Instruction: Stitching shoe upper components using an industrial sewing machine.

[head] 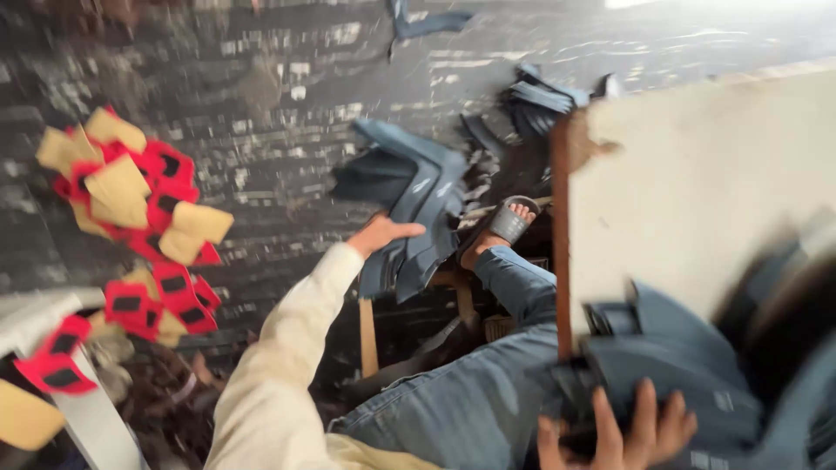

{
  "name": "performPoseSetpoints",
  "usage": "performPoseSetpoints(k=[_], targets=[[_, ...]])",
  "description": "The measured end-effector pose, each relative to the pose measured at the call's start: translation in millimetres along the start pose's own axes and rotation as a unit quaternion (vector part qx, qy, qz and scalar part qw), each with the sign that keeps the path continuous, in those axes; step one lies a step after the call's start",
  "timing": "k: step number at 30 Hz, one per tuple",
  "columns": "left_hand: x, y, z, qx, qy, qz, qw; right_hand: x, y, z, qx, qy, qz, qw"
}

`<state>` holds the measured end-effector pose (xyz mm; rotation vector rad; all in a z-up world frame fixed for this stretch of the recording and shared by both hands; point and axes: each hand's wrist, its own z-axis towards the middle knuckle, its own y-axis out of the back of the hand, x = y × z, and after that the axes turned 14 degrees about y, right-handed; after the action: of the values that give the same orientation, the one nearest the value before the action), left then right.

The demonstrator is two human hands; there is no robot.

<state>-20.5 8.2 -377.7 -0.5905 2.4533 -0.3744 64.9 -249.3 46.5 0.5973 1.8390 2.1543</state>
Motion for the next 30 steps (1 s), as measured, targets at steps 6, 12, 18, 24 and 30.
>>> performPoseSetpoints(k=[6,12,18,24,30], targets=[[-86,7,-166,-0.019,-0.048,-0.047,0.998,54,18,31,-0.134,-0.074,0.056,0.987],[-132,-21,-292,-0.047,-0.112,0.007,0.993,108,47,-1,-0.243,-0.156,0.315,0.904],[-167,-116,-398,0.083,-0.254,0.242,0.933,122,75,-65,-0.336,-0.118,0.435,0.827],[-133,-256,-432,0.255,-0.276,0.395,0.838,158,41,-200,-0.397,-0.174,0.474,0.766],[-117,-361,-467,0.366,-0.289,0.462,0.755,182,4,-293,-0.548,-0.249,0.440,0.666]])
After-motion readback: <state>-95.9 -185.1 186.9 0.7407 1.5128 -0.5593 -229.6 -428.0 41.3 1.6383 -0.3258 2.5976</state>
